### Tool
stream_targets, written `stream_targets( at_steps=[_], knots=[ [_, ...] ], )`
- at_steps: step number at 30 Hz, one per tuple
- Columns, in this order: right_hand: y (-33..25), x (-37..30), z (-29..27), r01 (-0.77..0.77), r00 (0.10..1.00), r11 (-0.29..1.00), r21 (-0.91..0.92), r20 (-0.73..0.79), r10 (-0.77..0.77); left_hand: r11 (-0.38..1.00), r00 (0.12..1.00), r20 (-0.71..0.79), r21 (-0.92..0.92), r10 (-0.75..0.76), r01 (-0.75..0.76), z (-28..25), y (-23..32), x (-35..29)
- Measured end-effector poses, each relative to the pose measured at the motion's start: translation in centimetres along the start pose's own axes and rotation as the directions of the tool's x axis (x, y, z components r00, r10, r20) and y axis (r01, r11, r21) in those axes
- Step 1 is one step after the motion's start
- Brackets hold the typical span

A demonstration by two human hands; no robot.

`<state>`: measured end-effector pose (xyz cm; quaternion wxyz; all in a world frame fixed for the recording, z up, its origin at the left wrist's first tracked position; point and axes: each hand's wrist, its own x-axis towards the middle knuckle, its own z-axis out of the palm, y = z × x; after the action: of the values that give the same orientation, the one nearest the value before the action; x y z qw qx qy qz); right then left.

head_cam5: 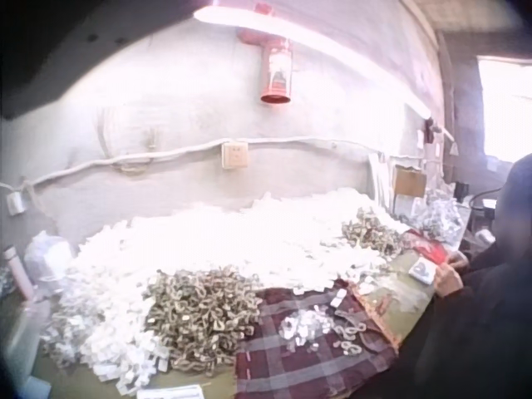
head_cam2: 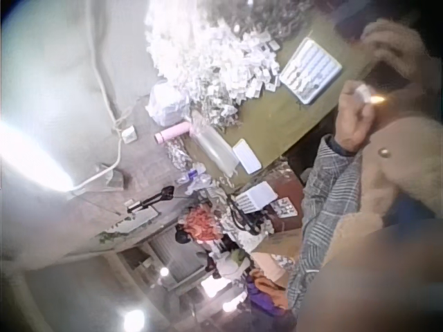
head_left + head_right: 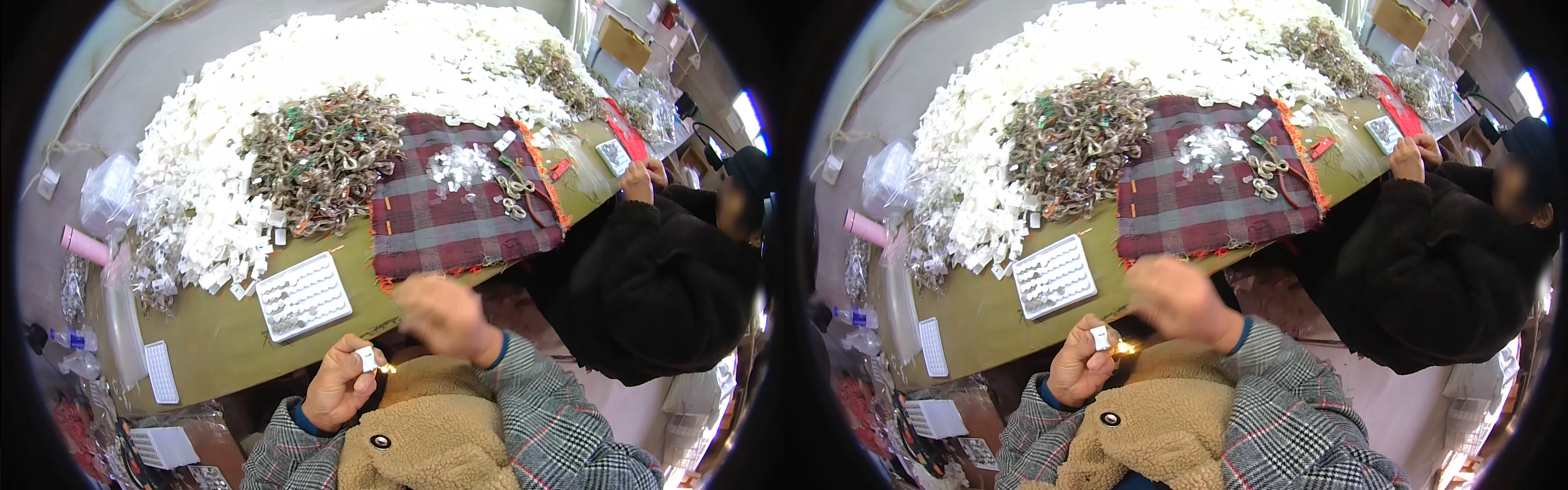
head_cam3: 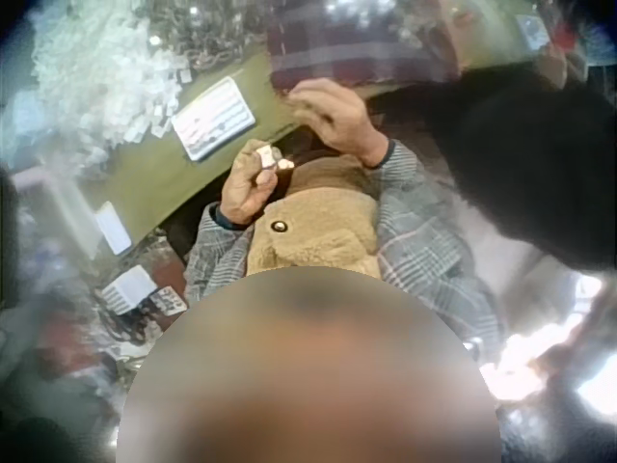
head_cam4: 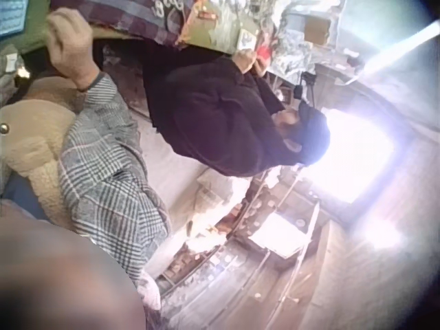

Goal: The person repeatedly picks small white plastic housings and metal contacts from piles on the table, inserts the contacts into the housings, and places the assembled units into a white tray. The person works one at a time, handling each component by hand without tools.

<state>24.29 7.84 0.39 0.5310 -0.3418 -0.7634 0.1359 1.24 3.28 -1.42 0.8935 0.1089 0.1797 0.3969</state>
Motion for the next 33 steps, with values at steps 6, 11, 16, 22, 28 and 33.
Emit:
stream_targets(
  at_steps=[6, 11, 16, 22, 28, 33],
  knots=[
    [8.3, 3.2, -3.9, -0.341, 0.940, 0.869, -0.358, -0.137, 0.312, 0.994, 0.994, -0.097, 0.099, -0.046, 0.055, -0.1, -0.1, 2.0],
    [11.5, 4.2, -2.3, -0.222, 0.965, 0.782, -0.582, -0.014, 0.263, 0.986, 0.991, -0.096, 0.130, -0.090, 0.102, 0.2, 0.2, 2.7],
    [9.4, 5.0, -2.3, -0.308, 0.939, 0.780, -0.545, -0.044, 0.340, 0.991, 0.997, -0.070, 0.127, -0.033, 0.041, 0.7, 0.6, 1.9],
    [-1.8, 2.6, 2.1, -0.199, 0.942, 0.961, 0.192, 0.308, 0.133, 0.984, 0.983, -0.137, 0.141, 0.126, -0.106, 0.7, 1.6, 0.1],
    [-4.8, 2.5, 4.8, -0.069, 0.929, 0.967, 0.245, 0.368, -0.027, 0.960, 0.967, -0.026, 0.130, 0.254, -0.248, 0.3, 2.0, -2.8],
    [-6.1, 3.0, 5.1, 0.023, 0.881, 0.984, 0.178, 0.462, -0.104, 0.955, 0.958, -0.128, 0.185, 0.257, -0.232, 0.0, 1.8, -4.4]
  ],
)
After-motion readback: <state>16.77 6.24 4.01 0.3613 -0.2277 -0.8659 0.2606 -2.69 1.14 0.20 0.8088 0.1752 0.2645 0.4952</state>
